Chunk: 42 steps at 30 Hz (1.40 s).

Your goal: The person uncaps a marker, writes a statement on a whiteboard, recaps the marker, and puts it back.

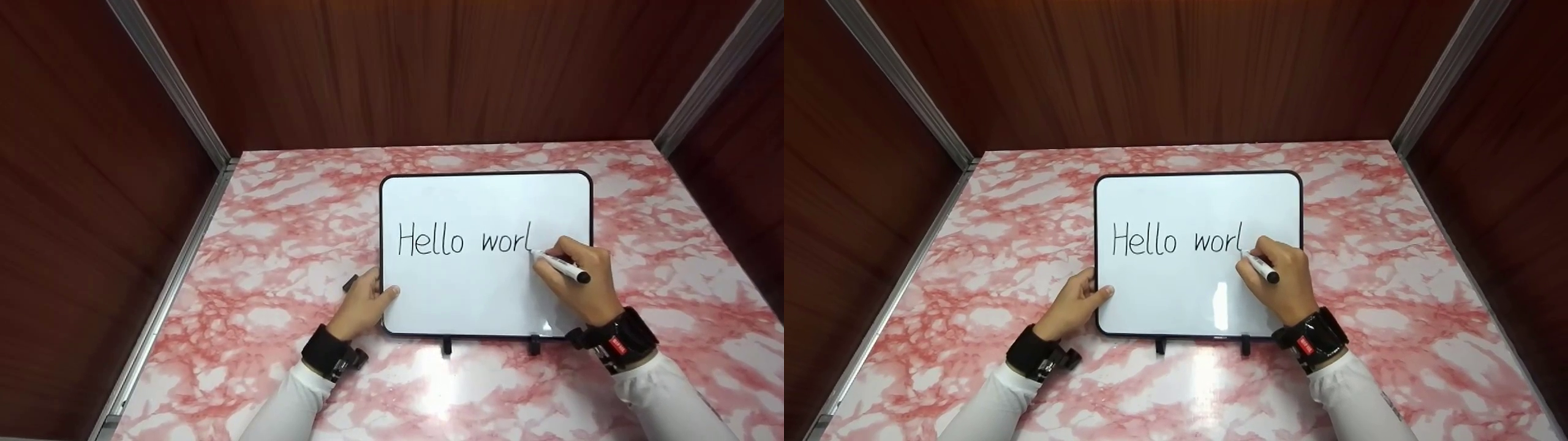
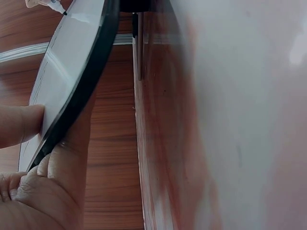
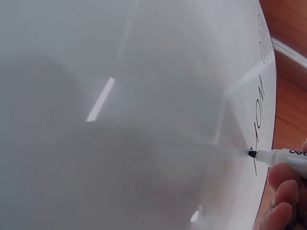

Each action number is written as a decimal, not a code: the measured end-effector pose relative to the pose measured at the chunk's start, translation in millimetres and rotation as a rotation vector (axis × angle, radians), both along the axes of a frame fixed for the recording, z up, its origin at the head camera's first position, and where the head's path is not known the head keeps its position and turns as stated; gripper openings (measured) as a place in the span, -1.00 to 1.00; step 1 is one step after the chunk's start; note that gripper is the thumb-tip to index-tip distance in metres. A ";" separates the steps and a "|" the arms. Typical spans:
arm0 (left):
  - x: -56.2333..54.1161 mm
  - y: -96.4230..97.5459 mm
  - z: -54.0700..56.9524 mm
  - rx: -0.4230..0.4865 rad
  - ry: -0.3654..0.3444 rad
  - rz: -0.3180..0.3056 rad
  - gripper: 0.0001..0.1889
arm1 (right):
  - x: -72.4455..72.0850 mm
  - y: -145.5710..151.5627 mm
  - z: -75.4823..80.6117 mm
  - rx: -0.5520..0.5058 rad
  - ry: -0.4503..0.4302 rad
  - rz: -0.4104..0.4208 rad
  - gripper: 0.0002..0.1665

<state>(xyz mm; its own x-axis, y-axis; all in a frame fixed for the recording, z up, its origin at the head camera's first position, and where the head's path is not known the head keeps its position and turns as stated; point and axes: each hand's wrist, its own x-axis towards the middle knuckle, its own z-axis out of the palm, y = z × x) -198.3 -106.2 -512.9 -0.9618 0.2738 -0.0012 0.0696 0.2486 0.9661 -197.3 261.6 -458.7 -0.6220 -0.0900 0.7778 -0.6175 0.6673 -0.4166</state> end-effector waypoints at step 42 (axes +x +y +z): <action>12.8 1.8 28.5 0.037 0.037 -0.041 -0.73 | 10.1 2.9 16.8 -0.069 0.054 -0.042 -0.83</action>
